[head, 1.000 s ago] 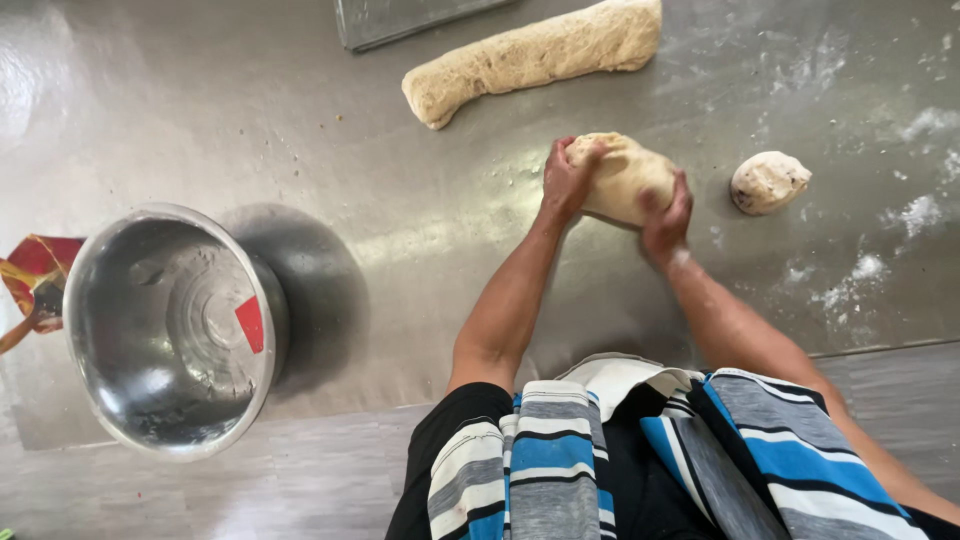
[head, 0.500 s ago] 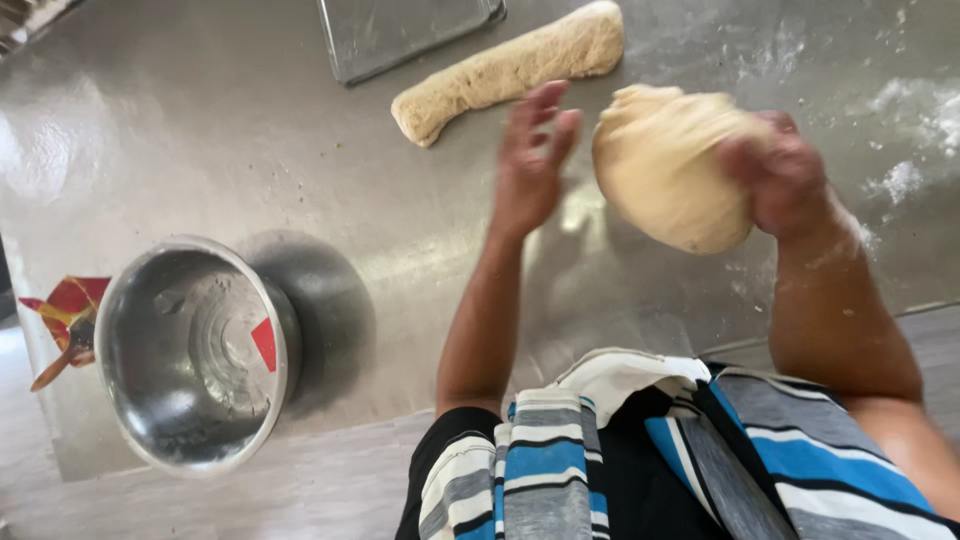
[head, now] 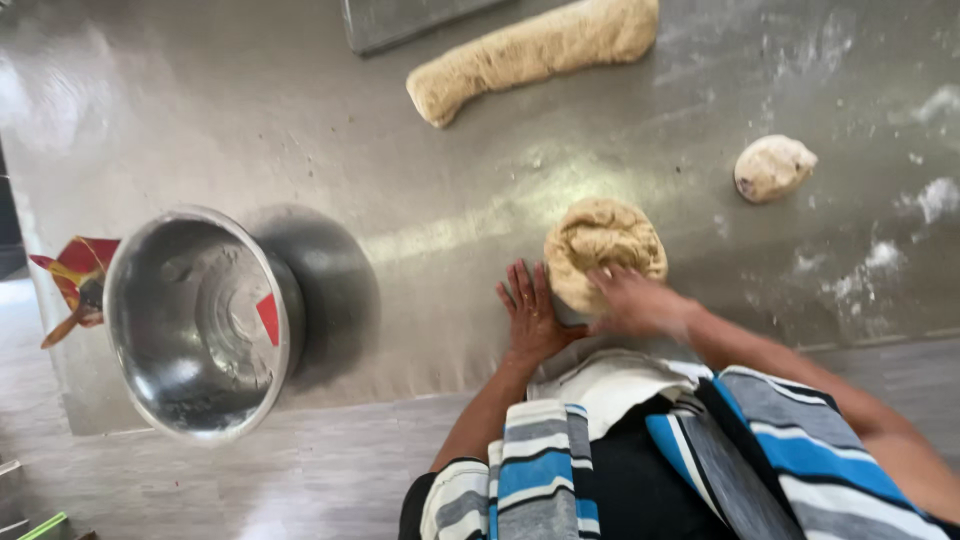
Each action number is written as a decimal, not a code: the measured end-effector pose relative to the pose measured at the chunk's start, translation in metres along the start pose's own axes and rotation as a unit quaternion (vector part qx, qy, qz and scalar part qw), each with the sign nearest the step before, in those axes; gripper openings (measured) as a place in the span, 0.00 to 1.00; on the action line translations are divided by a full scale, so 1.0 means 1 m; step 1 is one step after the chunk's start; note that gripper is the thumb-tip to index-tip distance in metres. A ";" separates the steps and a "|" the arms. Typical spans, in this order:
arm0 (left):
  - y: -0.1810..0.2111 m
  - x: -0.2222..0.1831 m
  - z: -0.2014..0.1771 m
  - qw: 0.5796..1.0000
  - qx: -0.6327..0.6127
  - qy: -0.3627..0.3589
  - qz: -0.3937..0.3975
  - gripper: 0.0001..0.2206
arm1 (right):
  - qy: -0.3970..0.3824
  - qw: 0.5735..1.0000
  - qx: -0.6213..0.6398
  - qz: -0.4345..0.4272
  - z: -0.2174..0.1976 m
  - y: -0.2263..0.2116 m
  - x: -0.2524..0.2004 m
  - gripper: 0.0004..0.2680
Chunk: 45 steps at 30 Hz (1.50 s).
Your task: The person kneads and shapes pieces of dough by hand on a metal table, flattening, folding, and rolling the dough.
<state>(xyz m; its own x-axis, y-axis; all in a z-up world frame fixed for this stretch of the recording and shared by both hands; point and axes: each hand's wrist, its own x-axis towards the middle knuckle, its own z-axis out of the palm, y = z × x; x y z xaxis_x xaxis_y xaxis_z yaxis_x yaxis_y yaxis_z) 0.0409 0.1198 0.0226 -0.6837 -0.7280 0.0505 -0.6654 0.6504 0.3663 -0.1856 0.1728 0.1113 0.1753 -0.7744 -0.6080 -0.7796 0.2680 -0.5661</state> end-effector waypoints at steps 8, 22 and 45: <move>0.015 0.108 0.037 0.950 -0.210 0.164 0.166 0.67 | 0.469 0.882 0.014 -0.042 0.078 0.057 -0.003 0.48; 0.110 0.294 -0.031 0.675 -0.647 -0.318 -0.155 0.52 | 0.292 0.452 0.791 -0.291 -0.087 0.100 0.022 0.32; -0.018 0.040 -0.003 0.991 -0.090 0.062 0.079 0.60 | 0.078 0.993 -0.075 -0.043 -0.010 0.003 0.028 0.41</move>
<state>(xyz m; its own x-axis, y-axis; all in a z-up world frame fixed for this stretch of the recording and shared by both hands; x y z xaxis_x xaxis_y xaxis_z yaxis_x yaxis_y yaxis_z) 0.0262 0.0782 0.0207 -0.7252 -0.6488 0.2308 -0.4810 0.7171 0.5044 -0.1890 0.1462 0.0976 0.1586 -0.8732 -0.4609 -0.8484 0.1182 -0.5160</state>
